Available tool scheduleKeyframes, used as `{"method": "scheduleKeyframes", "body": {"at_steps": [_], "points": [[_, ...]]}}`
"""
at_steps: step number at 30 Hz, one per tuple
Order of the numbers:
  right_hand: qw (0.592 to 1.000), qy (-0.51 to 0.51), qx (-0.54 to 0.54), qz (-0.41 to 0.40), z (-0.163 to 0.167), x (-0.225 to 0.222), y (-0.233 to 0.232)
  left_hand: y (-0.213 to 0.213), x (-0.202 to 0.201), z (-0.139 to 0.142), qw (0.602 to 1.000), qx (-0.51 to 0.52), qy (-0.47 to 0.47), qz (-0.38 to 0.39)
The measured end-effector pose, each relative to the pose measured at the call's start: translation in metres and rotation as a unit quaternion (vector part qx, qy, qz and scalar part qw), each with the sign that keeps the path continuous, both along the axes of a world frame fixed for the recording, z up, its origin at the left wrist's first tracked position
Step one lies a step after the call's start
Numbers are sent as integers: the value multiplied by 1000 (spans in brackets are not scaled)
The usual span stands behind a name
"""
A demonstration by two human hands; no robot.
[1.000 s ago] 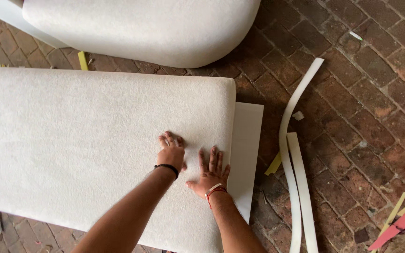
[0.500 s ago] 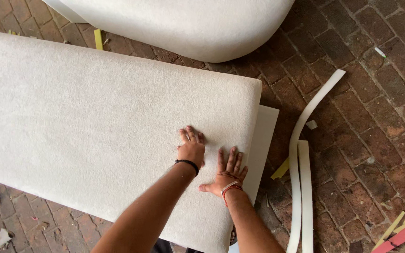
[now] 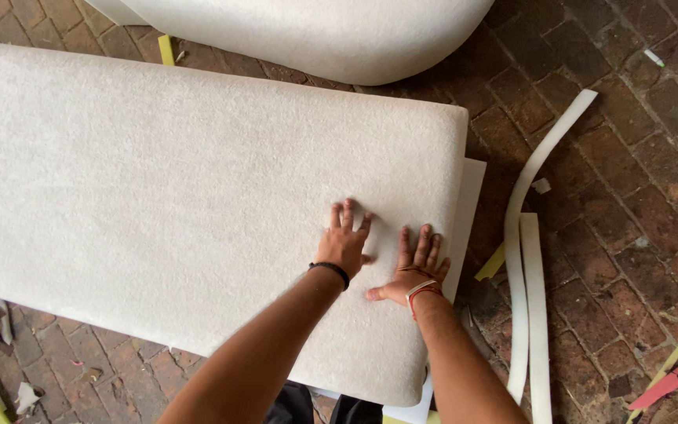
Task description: The person staples a light-colored fabric over a foam cushion using a pneumatic staple gun. They smooth the fabric, pull it taut, and secure it along the edges of the cushion. The person then flips the cushion and continues stapling the remaining edges.
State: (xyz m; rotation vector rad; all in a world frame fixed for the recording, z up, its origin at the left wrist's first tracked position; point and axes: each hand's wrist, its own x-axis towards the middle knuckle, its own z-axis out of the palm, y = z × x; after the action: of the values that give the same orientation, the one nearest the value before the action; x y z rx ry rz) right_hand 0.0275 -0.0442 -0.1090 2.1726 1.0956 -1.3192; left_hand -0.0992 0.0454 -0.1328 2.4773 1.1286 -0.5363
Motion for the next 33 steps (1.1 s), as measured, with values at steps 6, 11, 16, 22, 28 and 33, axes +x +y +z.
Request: {"method": "scheduleKeyframes", "body": {"at_steps": [6,11,16,22,28,33], "points": [[1000,-29,-4,-12,8,-9,5,-63,-109,23,989,-138,54,-1],[988,-73,50,-123,-5,-27,-13,-100,-189,23,990,-79,99,-57],[975,-71,143,-152,-21,-64,-80,-117,-259,42,958,-249,135,40],[951,17,184,-249,26,-145,-162,-94,-323,107,921,-293,77,246],[948,40,154,-276,132,-191,-173,-87,-363,202,936,-298,52,180],[936,29,206,-286,207,-186,-187,-85,-384,272,935,-265,-58,230]]}}
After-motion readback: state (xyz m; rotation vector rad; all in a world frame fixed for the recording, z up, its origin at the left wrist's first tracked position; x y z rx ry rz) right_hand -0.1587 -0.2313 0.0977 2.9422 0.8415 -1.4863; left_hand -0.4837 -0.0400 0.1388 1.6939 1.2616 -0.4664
